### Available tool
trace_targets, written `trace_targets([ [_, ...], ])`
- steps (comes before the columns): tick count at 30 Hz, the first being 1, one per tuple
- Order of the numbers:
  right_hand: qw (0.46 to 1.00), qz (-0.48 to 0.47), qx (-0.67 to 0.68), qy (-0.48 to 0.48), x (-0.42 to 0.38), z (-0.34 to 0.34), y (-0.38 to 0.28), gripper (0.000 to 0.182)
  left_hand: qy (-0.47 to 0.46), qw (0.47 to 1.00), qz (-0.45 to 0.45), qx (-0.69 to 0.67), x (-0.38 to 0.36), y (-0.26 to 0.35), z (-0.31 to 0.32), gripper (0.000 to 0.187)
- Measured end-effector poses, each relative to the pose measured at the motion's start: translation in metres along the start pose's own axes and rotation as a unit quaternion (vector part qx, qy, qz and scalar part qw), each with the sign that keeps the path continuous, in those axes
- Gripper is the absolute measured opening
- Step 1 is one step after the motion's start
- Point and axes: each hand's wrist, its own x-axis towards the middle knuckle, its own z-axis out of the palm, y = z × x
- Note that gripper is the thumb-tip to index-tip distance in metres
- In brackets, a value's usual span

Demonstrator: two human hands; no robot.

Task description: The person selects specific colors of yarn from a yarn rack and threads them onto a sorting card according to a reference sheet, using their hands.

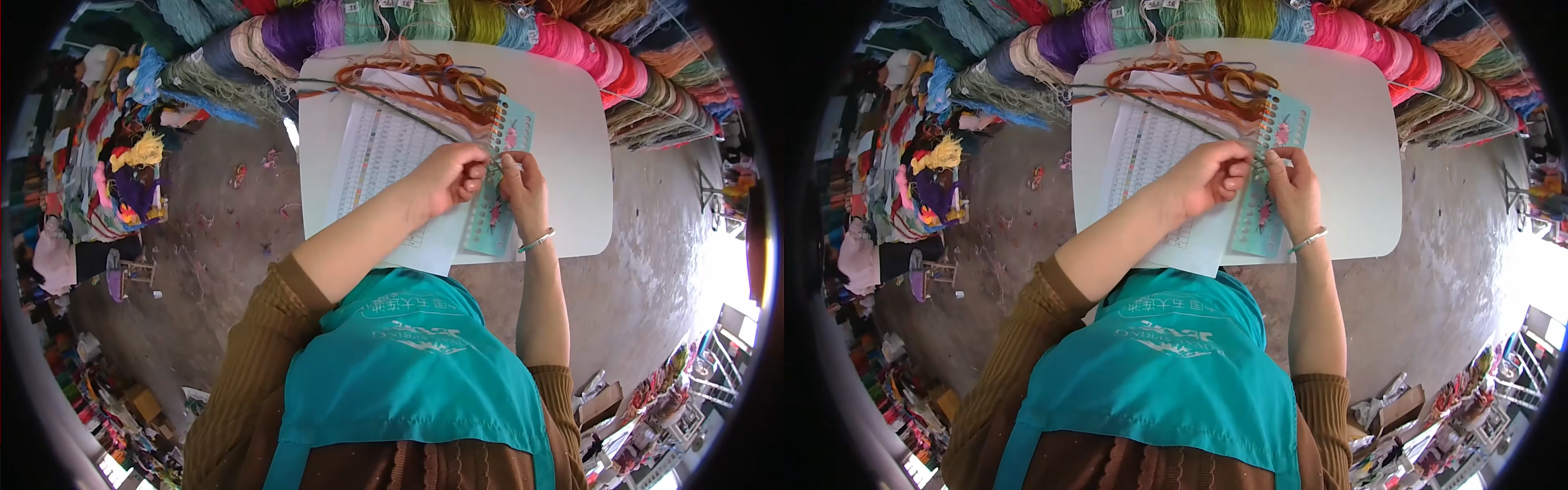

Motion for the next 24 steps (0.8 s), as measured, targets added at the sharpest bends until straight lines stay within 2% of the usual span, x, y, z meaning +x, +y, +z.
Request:
trace_targets([
  [2,0.999,-0.001,-0.042,0.006,0.000,0.001,-0.003,0.027,-0.050,0.996,-0.032,-0.072,-0.020,0.014,-0.014,0.018],
  [3,0.996,-0.014,-0.084,0.006,0.001,0.000,-0.001,0.026,-0.096,0.992,-0.016,-0.086,-0.031,0.024,-0.028,0.022],
  [5,0.992,-0.026,-0.125,0.006,0.001,0.000,0.001,0.025,-0.101,0.989,0.010,-0.106,-0.066,0.061,-0.056,0.025],
  [6,0.991,-0.022,-0.132,0.007,0.001,-0.001,0.001,0.025,-0.104,0.991,0.055,-0.068,-0.085,0.083,-0.075,0.028],
  [7,0.990,-0.019,-0.137,0.007,0.002,0.000,0.000,0.026,-0.048,0.983,0.165,-0.068,-0.123,0.122,-0.110,0.028],
  [8,0.990,-0.021,-0.136,0.006,0.002,0.000,-0.001,0.026,-0.010,0.971,0.215,-0.100,-0.143,0.139,-0.133,0.026],
  [10,0.990,-0.015,-0.137,0.017,0.000,0.002,-0.003,0.025,0.055,0.945,0.301,-0.113,-0.180,0.166,-0.171,0.023],
  [11,0.990,-0.016,-0.136,0.016,0.000,0.002,-0.002,0.025,0.047,0.928,0.356,-0.104,-0.193,0.175,-0.221,0.013],
  [12,0.990,-0.020,-0.140,0.015,0.001,0.002,-0.001,0.025,0.048,0.927,0.357,-0.103,-0.197,0.174,-0.218,0.013],
  [13,0.989,-0.024,-0.144,0.013,0.001,0.002,-0.001,0.025,0.199,0.902,0.380,-0.057,-0.204,0.170,-0.216,0.018],
  [14,0.989,-0.024,-0.143,0.013,0.001,0.002,-0.001,0.025,0.344,0.853,0.392,-0.009,-0.210,0.165,-0.212,0.028],
  [15,0.988,-0.026,-0.153,0.010,0.000,0.002,-0.002,0.025,0.416,0.833,0.354,0.087,-0.212,0.150,-0.212,0.041],
  [16,0.986,-0.027,-0.164,0.007,0.000,0.001,-0.002,0.025,0.447,0.799,0.322,0.243,-0.210,0.133,-0.210,0.038],
  [17,0.986,-0.027,-0.165,0.006,-0.001,0.001,-0.002,0.025,0.466,0.742,0.279,0.392,-0.204,0.114,-0.199,0.036],
  [19,0.984,-0.035,-0.175,0.006,-0.002,0.003,-0.002,0.024,0.390,0.658,0.294,0.573,-0.188,0.080,-0.192,0.028],
  [21,0.983,-0.033,-0.180,0.005,-0.004,0.004,-0.006,0.024,0.296,0.519,0.399,0.695,-0.171,0.053,-0.149,0.026],
  [23,0.982,-0.032,-0.186,0.004,-0.005,0.005,-0.008,0.024,0.214,0.480,0.434,0.731,-0.154,0.038,-0.121,0.029],
  [24,0.984,-0.028,-0.179,0.002,-0.005,0.005,-0.008,0.023,0.215,0.481,0.434,0.730,-0.144,0.032,-0.114,0.029],
])
